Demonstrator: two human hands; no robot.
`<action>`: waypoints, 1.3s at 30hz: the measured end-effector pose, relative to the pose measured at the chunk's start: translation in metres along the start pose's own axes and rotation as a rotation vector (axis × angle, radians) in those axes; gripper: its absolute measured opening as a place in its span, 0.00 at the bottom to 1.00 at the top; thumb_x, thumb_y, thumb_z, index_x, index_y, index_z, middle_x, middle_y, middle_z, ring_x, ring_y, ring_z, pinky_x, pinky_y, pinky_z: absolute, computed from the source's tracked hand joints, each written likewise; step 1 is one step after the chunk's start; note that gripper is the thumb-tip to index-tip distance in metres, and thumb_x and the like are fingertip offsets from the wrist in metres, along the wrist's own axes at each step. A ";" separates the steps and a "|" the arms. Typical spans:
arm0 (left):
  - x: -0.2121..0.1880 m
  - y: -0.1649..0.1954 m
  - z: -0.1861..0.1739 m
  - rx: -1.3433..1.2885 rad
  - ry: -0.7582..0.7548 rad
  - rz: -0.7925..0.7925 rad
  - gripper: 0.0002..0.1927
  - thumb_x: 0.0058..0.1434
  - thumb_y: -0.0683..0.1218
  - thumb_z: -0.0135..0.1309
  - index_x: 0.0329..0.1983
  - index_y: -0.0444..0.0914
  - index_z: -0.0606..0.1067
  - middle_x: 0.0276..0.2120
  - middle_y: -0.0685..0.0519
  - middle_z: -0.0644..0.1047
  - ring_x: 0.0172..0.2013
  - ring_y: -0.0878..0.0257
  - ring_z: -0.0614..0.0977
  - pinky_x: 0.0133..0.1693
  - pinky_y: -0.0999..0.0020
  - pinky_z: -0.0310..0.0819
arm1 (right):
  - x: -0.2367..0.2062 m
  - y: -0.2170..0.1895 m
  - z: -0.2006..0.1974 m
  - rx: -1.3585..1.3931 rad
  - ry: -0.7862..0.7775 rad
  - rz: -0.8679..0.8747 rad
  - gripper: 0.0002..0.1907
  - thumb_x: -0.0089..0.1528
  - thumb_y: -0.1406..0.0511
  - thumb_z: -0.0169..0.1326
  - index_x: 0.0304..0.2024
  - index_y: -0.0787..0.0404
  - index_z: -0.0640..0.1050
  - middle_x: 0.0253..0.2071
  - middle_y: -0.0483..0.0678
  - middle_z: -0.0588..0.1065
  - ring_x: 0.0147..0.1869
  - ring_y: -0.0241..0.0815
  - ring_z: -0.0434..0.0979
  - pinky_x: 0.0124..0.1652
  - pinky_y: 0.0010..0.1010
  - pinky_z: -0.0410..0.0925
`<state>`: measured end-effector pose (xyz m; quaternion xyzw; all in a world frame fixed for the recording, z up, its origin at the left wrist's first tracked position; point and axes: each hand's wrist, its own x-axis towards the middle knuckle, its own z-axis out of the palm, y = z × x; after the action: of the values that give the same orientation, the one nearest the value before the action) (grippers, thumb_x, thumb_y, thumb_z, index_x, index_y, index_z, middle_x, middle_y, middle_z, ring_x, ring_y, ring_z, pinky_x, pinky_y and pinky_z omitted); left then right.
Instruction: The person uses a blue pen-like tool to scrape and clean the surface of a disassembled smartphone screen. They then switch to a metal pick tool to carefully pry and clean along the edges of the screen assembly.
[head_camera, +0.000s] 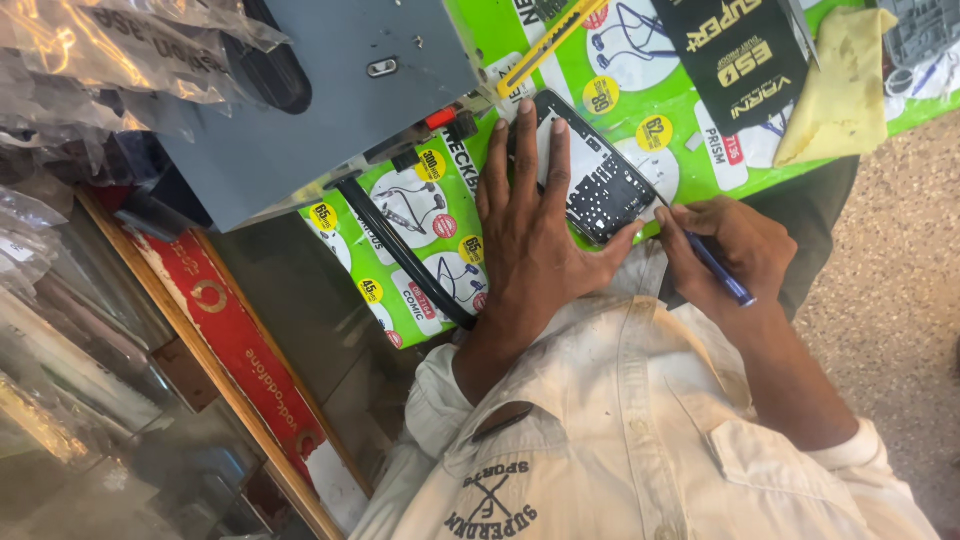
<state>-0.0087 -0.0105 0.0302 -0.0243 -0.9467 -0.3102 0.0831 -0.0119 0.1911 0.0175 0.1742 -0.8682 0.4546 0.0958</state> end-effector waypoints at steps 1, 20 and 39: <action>0.000 0.000 0.000 0.003 0.003 0.002 0.58 0.50 0.64 0.71 0.76 0.36 0.55 0.76 0.37 0.53 0.74 0.34 0.57 0.71 0.36 0.53 | 0.001 0.002 0.001 0.010 -0.010 -0.001 0.12 0.65 0.76 0.68 0.36 0.68 0.74 0.36 0.56 0.79 0.33 0.43 0.82 0.32 0.27 0.70; 0.000 0.001 -0.002 -0.004 -0.018 -0.025 0.59 0.48 0.62 0.71 0.76 0.36 0.54 0.76 0.37 0.53 0.75 0.34 0.57 0.71 0.34 0.54 | 0.004 0.011 0.004 0.037 -0.076 0.016 0.12 0.65 0.76 0.68 0.36 0.67 0.74 0.33 0.55 0.78 0.31 0.42 0.81 0.31 0.26 0.69; 0.001 0.000 0.002 -0.007 -0.037 -0.025 0.59 0.47 0.62 0.72 0.75 0.37 0.55 0.75 0.33 0.52 0.72 0.33 0.57 0.66 0.31 0.53 | -0.004 0.016 0.014 0.019 0.013 0.064 0.12 0.63 0.75 0.70 0.33 0.66 0.76 0.33 0.55 0.79 0.30 0.41 0.81 0.30 0.25 0.69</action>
<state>-0.0095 -0.0088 0.0288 -0.0183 -0.9472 -0.3140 0.0616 -0.0143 0.1883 -0.0036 0.1443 -0.8683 0.4669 0.0851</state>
